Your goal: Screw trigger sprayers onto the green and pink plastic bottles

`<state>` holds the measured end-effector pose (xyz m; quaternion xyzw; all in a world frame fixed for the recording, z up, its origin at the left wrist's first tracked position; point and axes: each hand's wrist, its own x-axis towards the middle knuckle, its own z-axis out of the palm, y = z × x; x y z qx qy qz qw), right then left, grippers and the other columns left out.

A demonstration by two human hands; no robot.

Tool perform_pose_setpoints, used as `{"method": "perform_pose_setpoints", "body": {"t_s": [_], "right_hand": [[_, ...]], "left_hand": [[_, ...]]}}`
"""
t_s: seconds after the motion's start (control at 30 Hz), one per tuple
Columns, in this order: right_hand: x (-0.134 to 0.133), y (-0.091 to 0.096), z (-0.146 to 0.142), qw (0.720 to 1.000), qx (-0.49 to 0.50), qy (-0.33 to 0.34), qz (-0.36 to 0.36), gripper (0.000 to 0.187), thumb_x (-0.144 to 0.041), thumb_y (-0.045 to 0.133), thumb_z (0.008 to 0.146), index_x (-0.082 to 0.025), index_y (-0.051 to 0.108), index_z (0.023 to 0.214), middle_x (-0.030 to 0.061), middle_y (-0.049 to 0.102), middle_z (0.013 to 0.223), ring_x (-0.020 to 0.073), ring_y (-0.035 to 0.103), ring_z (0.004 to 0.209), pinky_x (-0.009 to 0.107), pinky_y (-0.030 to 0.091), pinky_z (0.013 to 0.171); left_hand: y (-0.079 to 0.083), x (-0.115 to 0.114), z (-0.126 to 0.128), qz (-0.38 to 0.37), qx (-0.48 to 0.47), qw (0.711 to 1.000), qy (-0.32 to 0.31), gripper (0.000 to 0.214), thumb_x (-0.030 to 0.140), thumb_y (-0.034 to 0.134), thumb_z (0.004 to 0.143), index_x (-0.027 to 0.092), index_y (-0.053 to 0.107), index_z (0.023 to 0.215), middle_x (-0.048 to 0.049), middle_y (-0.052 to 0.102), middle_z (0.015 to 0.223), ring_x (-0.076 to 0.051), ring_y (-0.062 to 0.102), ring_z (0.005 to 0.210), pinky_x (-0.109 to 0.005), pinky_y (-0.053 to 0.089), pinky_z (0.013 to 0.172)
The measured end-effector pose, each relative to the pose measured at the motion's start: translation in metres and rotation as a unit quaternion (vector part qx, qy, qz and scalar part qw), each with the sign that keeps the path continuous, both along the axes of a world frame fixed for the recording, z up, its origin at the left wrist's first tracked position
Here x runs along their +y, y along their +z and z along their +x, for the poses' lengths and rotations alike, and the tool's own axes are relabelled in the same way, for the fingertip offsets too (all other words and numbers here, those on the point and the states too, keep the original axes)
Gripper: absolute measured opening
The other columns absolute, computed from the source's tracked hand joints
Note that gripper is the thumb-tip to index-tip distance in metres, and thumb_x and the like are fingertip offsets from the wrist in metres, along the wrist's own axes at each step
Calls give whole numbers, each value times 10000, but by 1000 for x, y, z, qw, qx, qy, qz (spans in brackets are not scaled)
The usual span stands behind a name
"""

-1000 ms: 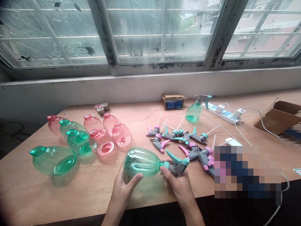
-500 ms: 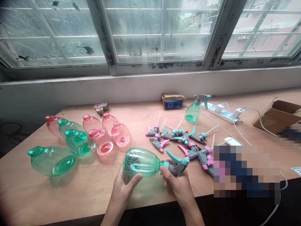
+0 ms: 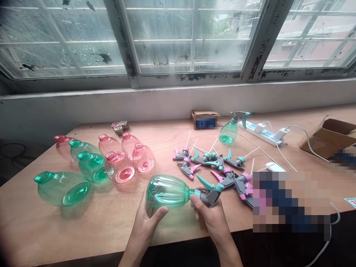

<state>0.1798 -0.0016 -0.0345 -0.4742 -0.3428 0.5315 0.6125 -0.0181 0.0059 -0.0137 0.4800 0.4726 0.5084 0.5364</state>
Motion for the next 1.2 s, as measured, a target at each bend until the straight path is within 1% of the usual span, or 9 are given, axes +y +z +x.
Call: {"method": "perform_pose_setpoints", "body": {"t_s": [0.17,0.33,0.43,0.57,0.67,0.9,1.0,1.1,1.2], "right_hand": [[2,0,1,999,27,-24,21,419,-478,882,841,-217,642,1066,-60,597,605,96,470,415,222,353,431],[1,0,0,998,40,-28,27,385,-454,863,879,-228,630,1086,-69,588,628,83,463,441,209,349,452],[-2,-3,1,1000,12,-5,25,396,-450,857,888,-225,616,1108,-73,586,607,92,480,458,219,368,486],[-4,-6,4,999,-25,30,12,392,-457,852,889,-211,617,1082,-63,592,575,114,517,473,240,381,514],[-2,-6,5,1000,-8,18,15,414,-461,859,878,-213,619,1107,-65,596,586,113,514,460,244,379,506],[-1,-3,2,1000,24,0,13,409,-460,878,859,-228,626,1084,-66,605,615,106,519,470,233,367,490],[-4,-3,3,1000,-7,15,11,410,-459,874,862,-225,638,1100,-60,617,622,111,534,483,236,371,502],[-6,-6,5,999,-33,37,14,387,-451,860,879,-212,655,1103,-62,599,572,119,538,496,242,397,539],[-6,-7,6,999,-10,29,19,378,-455,853,888,-221,651,1105,-63,600,587,112,532,493,233,402,533]], "left_hand": [[6,3,0,14,31,999,-23,660,448,842,821,240,618,1405,-124,660,1443,-366,536,1439,-515,355,1247],[3,0,1,16,40,999,-32,848,404,846,828,323,442,1569,-82,547,1581,-320,407,1547,-494,276,1299],[1,-2,0,12,34,999,-19,983,411,874,797,317,336,1614,-94,482,1633,-315,372,1567,-486,254,1311],[0,-1,0,-8,-4,1000,8,906,464,864,793,240,426,1554,-145,569,1546,-358,460,1509,-506,334,1271],[2,0,0,2,5,1000,-1,866,432,881,778,265,483,1528,-118,601,1526,-359,491,1489,-502,352,1263],[2,-2,2,32,48,998,-8,954,373,869,807,380,357,1612,-35,476,1655,-294,392,1564,-430,283,1308],[0,-1,1,20,22,1000,1,1043,399,902,763,351,318,1627,-70,476,1651,-309,408,1553,-437,312,1294],[-1,-1,1,3,-18,1000,20,1001,458,885,771,283,367,1610,-123,558,1573,-351,484,1495,-478,374,1254],[1,-2,2,6,-17,1000,21,946,440,890,775,276,423,1581,-118,602,1526,-347,524,1460,-480,395,1240]]}}
